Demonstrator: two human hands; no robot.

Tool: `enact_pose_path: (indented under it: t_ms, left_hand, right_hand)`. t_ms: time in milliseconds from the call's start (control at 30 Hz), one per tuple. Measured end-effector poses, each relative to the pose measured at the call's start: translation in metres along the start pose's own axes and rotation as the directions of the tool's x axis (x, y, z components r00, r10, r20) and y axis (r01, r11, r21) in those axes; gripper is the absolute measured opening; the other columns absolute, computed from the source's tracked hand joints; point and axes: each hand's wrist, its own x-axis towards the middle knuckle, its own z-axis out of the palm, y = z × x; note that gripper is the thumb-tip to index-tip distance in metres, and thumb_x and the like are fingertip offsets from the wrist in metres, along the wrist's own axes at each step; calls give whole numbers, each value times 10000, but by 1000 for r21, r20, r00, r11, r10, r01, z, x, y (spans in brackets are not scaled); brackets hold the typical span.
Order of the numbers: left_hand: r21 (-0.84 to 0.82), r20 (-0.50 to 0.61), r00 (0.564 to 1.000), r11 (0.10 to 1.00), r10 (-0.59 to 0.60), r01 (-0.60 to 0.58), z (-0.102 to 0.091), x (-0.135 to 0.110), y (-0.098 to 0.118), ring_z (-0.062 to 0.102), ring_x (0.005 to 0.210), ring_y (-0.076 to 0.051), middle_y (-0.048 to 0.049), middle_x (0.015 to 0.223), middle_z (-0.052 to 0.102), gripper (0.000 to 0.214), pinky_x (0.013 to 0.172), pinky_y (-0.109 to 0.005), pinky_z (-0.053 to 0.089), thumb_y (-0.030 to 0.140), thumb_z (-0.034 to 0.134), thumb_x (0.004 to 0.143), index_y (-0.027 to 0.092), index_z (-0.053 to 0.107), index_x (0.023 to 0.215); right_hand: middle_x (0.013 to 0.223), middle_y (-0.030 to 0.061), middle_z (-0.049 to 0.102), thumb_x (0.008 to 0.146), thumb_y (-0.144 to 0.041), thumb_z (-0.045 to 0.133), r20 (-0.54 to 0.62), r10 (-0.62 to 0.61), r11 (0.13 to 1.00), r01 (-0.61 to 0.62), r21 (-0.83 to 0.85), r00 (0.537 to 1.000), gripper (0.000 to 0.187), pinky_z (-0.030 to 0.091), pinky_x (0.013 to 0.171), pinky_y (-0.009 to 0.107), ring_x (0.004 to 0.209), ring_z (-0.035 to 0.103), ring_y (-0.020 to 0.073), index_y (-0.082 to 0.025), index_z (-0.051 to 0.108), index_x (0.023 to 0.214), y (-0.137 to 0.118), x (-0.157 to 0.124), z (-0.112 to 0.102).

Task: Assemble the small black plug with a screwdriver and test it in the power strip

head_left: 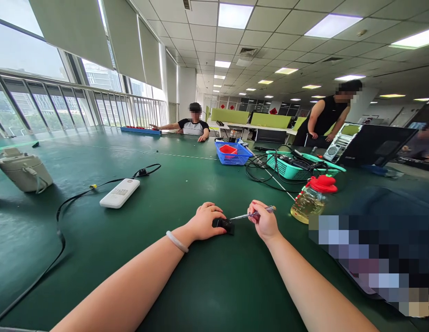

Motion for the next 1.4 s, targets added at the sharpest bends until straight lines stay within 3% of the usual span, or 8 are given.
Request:
enact_pose_path:
  t_ms: [433, 600, 733, 833, 933, 1133, 1300, 1400]
  left_hand:
    - [4, 15, 1000, 1000, -10, 10, -1, 0, 1, 378, 1309, -321, -40, 1263, 613, 379, 1111, -511, 293, 429, 749, 729, 292, 695, 1078]
    - [4, 22, 1000, 1000, -22, 22, -1, 0, 2, 368, 1315, -316, -34, 1272, 609, 377, 1117, -507, 288, 423, 748, 734, 286, 692, 1081]
    - [0, 26, 999, 1000, -21, 21, -1, 0, 1, 365, 1315, -323, -35, 1275, 606, 374, 1116, -514, 286, 424, 746, 736, 292, 693, 1082]
    - [-2, 21, 999, 1000, -25, 25, -1, 0, 0, 362, 1315, -329, -36, 1276, 605, 372, 1110, -522, 290, 426, 744, 737, 298, 692, 1083]
    - [1, 26, 999, 1000, -27, 27, -1, 0, 0, 359, 1318, -332, -38, 1274, 605, 382, 1111, -526, 285, 430, 749, 732, 299, 691, 1087]
    - [-6, 26, 999, 1000, -25, 25, 0, -1, -1, 350, 1319, -332, -31, 1281, 595, 372, 1112, -527, 276, 429, 754, 729, 314, 694, 1078]
    - [-5, 32, 999, 1000, -18, 18, -1, -2, 0, 360, 1314, -322, -32, 1279, 594, 366, 1114, -507, 281, 447, 749, 730, 307, 698, 1063]
    - [2, 25, 1000, 1000, -14, 14, 0, -1, -2, 365, 1310, -319, -30, 1270, 600, 367, 1112, -504, 281, 451, 742, 735, 309, 693, 1070]
  right_hand:
    - [491, -36, 388, 743, -352, 594, 7, 10, 1000, -10, 13, 1000, 316, 228, 396, 251, 402, 328, 82, -200, 490, 487, 1, 1, -1]
    - [484, -44, 399, 739, -338, 612, 3, 74, 997, -74, -2, 997, 314, 242, 391, 238, 395, 338, 71, -195, 487, 490, 0, 0, 0]
    - [412, -82, 309, 757, -404, 652, -34, 171, 985, -171, 1, 985, 386, 215, 360, 210, 334, 294, 54, -203, 443, 502, 1, 4, 0]
    - [367, -104, 264, 745, -509, 696, -69, 315, 949, -314, 19, 947, 441, 187, 329, 188, 306, 269, 53, -207, 449, 540, 0, 6, -1]
    - [360, -113, 269, 745, -546, 725, -145, 491, 871, -483, 89, 859, 462, 192, 309, 160, 309, 271, 46, -203, 457, 590, -4, 6, 0]
    - [353, -113, 282, 845, -536, 641, -261, 594, 804, -572, 162, 761, 436, 187, 280, 139, 292, 266, 43, -204, 445, 641, -8, 0, 15]
    - [347, -110, 293, 812, -562, 663, -279, 556, 831, -535, 152, 783, 454, 191, 276, 138, 288, 280, 46, -204, 448, 636, -4, -2, 21]
    - [362, -104, 318, 751, -520, 747, -222, 550, 834, -519, 184, 805, 447, 193, 283, 133, 311, 292, 42, -188, 477, 619, -3, -2, 17]
